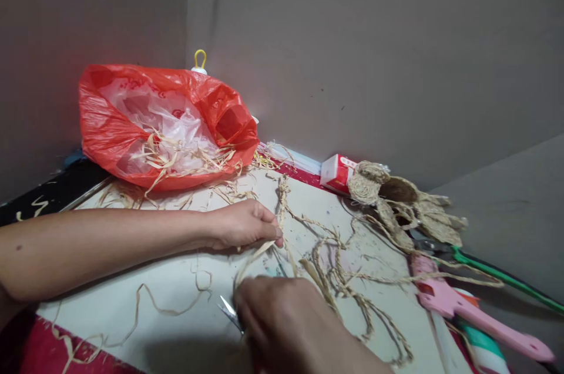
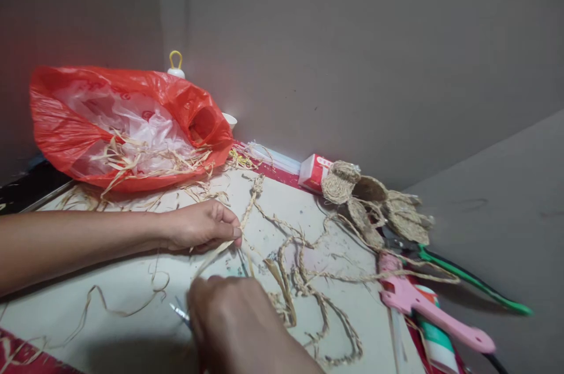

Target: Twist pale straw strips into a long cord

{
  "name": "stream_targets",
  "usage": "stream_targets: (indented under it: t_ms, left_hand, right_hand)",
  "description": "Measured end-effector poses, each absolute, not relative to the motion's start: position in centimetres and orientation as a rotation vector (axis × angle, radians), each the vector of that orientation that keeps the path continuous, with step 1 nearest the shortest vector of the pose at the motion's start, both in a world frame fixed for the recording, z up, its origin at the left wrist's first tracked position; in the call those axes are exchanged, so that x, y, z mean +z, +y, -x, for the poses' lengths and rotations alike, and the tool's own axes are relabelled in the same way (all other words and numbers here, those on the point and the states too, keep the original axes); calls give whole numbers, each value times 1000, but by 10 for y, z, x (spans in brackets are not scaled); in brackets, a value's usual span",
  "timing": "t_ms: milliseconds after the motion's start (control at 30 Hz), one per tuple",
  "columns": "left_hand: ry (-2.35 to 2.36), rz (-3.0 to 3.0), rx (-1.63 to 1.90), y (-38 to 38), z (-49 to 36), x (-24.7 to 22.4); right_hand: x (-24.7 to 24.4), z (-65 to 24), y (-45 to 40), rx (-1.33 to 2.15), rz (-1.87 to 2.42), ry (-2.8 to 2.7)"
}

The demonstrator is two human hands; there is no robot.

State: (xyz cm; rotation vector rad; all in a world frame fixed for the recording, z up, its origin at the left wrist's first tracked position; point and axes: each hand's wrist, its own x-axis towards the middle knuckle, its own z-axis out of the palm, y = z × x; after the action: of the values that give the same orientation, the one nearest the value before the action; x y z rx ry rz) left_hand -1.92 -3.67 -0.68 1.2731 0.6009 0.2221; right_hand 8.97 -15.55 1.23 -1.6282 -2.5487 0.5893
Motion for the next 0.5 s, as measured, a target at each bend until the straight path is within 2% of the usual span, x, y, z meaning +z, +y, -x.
stream_targets:
  t_ms: [100,133,233,300,500]
  left_hand:
    - [537,-1218,222,-34,20,-6]
    - [525,-1209,223,-33,21,-6]
    - [499,-1208,232,-31,22,-3]
    - [490,-1215,245,-31,22,-2]
    - [493,-1285,288,-34,19,-4]
  right_hand:
    - [34,-91,-162,986,1396,-2412]
    - [38,-96,-160,984,1439,-2226]
    - [37,-117,-141,610,1694,-1415]
    - [25,-130,-125,619,1705,-1142]
    - [-1,-128,-110,1448,1586,-1094]
